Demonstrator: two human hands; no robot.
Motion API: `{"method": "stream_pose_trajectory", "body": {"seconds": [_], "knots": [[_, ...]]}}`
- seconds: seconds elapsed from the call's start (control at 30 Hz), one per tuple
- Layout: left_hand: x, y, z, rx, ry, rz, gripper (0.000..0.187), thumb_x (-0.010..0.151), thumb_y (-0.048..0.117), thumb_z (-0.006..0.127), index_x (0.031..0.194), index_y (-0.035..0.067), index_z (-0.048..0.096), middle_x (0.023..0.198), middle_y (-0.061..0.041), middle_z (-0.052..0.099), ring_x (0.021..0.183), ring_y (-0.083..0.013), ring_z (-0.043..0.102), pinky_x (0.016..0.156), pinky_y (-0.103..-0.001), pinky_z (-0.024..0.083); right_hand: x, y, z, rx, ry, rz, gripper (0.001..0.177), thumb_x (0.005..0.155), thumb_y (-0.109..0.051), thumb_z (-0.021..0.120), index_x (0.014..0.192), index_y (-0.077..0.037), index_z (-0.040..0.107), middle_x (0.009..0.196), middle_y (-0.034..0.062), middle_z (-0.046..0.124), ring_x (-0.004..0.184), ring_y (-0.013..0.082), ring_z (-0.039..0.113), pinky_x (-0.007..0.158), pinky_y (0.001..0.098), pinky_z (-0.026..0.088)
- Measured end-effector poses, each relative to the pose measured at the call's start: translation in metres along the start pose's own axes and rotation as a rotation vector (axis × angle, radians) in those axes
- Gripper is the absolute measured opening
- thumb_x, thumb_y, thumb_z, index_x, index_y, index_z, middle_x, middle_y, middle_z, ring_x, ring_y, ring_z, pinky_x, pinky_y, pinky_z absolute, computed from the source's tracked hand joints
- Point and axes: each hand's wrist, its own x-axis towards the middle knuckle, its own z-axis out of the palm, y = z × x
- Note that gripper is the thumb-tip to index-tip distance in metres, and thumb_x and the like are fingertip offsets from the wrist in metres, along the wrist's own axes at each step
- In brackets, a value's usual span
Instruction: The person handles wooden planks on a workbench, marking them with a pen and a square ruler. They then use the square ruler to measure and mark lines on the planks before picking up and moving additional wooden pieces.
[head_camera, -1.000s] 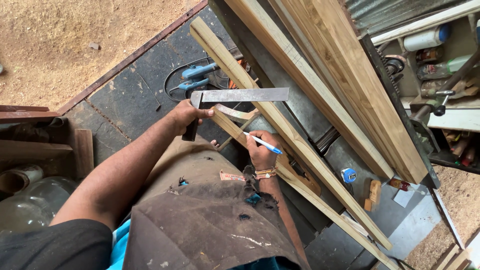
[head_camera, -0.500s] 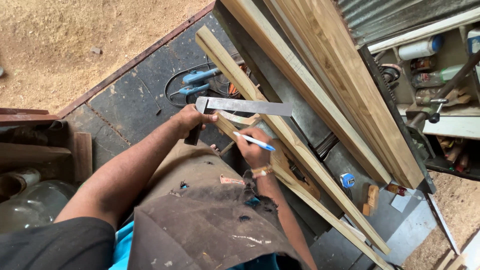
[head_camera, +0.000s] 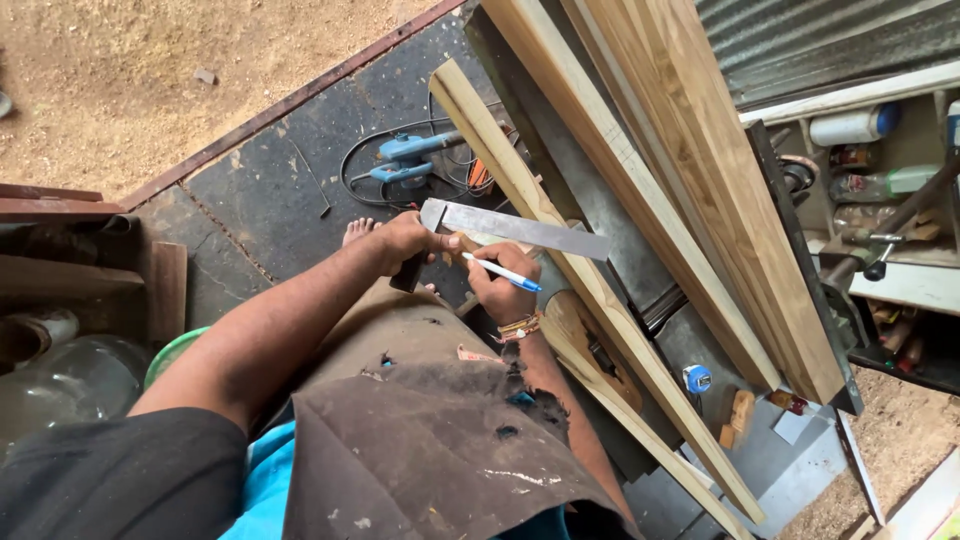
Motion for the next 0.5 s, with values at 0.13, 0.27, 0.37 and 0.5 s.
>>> {"method": "stream_pose_trajectory", "body": {"seconds": [0.13, 0.27, 0.37, 0.5], "knots": [[0.005, 0.003, -0.002, -0.001, -0.049, -0.054, 0.028, 0.075, 0.018, 0.088, 0.098, 0.007, 0.077, 0.078, -0.001, 0.071, 0.062, -0.0101, 0.056, 0.055, -0.026, 0.046, 0.002, -0.004, -0.001, 0.014, -0.041, -0.026, 0.01, 0.077, -0.007, 0.078, 0.084, -0.003, 0.072, 0.08, 0.0113, 0.072, 0.073, 0.0253, 0.072, 0.066, 0.035, 0.056], [0.005, 0.009, -0.002, 0.032, -0.036, -0.098, 0.03, 0.076, 0.019, 0.088, 0.1, 0.006, 0.076, 0.079, -0.003, 0.07, 0.061, -0.0107, 0.055, 0.056, -0.027, 0.047, 0.005, -0.01, -0.003, 0.018, -0.062, 0.021, 0.008, 0.077, -0.007, 0.077, 0.083, -0.003, 0.073, 0.079, 0.0104, 0.073, 0.071, 0.0233, 0.072, 0.065, 0.0338, 0.056], [0.003, 0.011, -0.001, 0.069, -0.025, -0.136, 0.031, 0.077, 0.02, 0.088, 0.102, 0.006, 0.076, 0.081, -0.004, 0.07, 0.064, -0.0103, 0.057, 0.058, -0.027, 0.048, 0.003, -0.008, -0.002, 0.024, -0.068, 0.058, 0.008, 0.078, -0.006, 0.077, 0.083, -0.003, 0.073, 0.079, 0.0099, 0.073, 0.07, 0.022, 0.072, 0.064, 0.0328, 0.056], [0.004, 0.013, -0.001, 0.059, -0.028, -0.157, 0.033, 0.076, 0.02, 0.087, 0.103, 0.007, 0.076, 0.082, -0.005, 0.071, 0.064, -0.0101, 0.056, 0.058, -0.027, 0.048, 0.002, -0.007, -0.002, 0.055, -0.072, 0.06, 0.008, 0.078, -0.006, 0.077, 0.083, -0.003, 0.072, 0.079, 0.0102, 0.073, 0.071, 0.0219, 0.072, 0.065, 0.0323, 0.056]]}}
